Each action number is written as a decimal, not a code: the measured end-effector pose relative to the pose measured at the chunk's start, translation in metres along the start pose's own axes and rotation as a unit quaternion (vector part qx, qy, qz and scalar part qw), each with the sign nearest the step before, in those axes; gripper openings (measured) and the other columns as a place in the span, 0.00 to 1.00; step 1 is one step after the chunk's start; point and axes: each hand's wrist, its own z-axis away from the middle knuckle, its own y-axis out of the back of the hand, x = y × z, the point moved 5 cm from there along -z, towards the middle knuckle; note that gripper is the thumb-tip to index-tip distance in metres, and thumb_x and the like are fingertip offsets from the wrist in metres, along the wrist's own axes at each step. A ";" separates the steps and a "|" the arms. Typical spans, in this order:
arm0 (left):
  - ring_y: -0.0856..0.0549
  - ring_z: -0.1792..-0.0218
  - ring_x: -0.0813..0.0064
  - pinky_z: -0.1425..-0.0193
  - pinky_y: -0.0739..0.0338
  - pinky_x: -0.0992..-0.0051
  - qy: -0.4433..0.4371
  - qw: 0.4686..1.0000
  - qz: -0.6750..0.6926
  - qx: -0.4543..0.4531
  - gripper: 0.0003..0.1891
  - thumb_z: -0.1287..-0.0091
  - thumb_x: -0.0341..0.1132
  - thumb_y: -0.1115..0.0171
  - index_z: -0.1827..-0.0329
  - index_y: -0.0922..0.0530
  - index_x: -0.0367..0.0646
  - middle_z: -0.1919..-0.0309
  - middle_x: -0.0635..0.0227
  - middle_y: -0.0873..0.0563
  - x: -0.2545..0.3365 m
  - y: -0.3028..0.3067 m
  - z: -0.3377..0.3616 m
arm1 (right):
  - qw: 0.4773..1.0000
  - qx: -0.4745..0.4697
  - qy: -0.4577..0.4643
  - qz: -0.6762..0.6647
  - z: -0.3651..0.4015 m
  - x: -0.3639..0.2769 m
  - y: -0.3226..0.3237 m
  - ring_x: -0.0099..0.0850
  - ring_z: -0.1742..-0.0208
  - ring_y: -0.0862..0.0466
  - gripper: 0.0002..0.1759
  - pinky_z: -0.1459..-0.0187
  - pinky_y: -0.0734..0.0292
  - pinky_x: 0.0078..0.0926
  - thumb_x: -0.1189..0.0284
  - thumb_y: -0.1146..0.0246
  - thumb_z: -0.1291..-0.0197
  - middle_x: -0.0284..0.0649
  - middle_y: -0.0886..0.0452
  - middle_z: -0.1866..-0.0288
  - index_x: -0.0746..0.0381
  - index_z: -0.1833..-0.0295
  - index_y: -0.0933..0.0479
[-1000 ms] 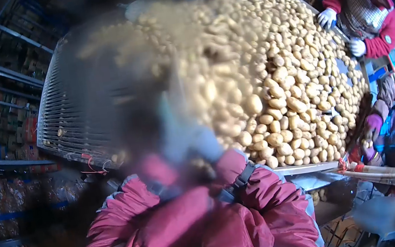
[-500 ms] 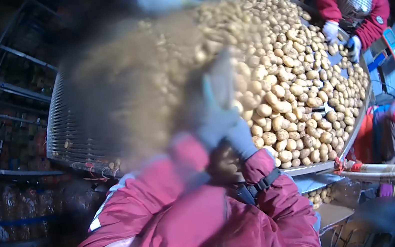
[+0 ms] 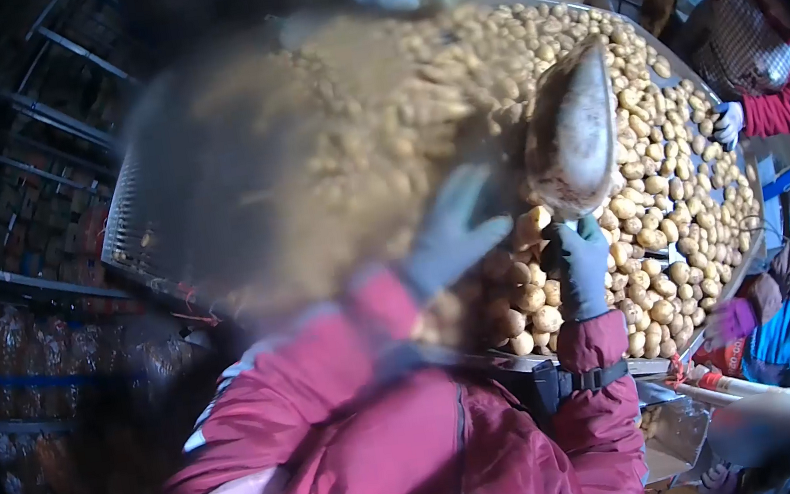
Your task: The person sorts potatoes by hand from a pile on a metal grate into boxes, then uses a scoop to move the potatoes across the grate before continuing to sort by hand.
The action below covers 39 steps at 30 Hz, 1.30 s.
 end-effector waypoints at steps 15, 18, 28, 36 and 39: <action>0.26 0.35 0.49 0.30 0.29 0.52 0.068 0.934 -0.349 0.006 0.22 0.39 0.43 0.33 0.43 0.17 0.45 0.39 0.54 0.20 -0.219 0.165 0.104 | 0.946 -0.111 -0.055 0.299 0.076 0.048 -0.045 0.27 0.39 0.19 0.45 0.37 0.23 0.24 0.83 0.31 0.41 0.41 0.19 0.37 0.63 0.18 0.40; 0.18 0.46 0.51 0.37 0.23 0.57 -0.006 0.961 -0.251 0.111 0.15 0.34 0.39 0.33 0.50 0.15 0.41 0.49 0.55 0.14 -0.221 0.189 0.033 | 0.955 -0.057 -0.031 0.288 0.091 0.051 -0.049 0.27 0.39 0.18 0.48 0.39 0.22 0.23 0.84 0.31 0.41 0.43 0.20 0.36 0.62 0.17 0.44; 0.16 0.48 0.55 0.42 0.22 0.57 0.021 0.905 -0.398 -0.149 0.18 0.32 0.46 0.39 0.42 0.15 0.53 0.51 0.61 0.12 -0.277 0.075 -0.151 | 0.916 0.021 -0.077 0.392 0.151 0.060 -0.060 0.14 0.63 0.32 0.54 0.63 0.34 0.12 0.88 0.36 0.45 0.27 0.29 0.60 0.58 0.13 0.52; 0.17 0.44 0.55 0.42 0.22 0.55 -0.107 0.881 -0.394 -0.239 0.16 0.34 0.43 0.37 0.45 0.17 0.53 0.46 0.59 0.16 -0.307 0.046 -0.147 | 0.973 0.093 -0.123 0.171 0.161 0.062 -0.081 0.19 0.56 0.20 0.53 0.58 0.21 0.15 0.87 0.35 0.41 0.41 0.21 0.38 0.57 0.14 0.53; 0.16 0.45 0.54 0.43 0.21 0.56 -0.037 0.877 -0.398 -0.267 0.17 0.35 0.41 0.36 0.43 0.18 0.53 0.48 0.59 0.16 -0.280 0.067 -0.136 | 0.975 0.117 -0.098 0.162 0.156 0.072 -0.075 0.20 0.59 0.20 0.53 0.63 0.23 0.16 0.87 0.33 0.42 0.41 0.20 0.43 0.57 0.14 0.51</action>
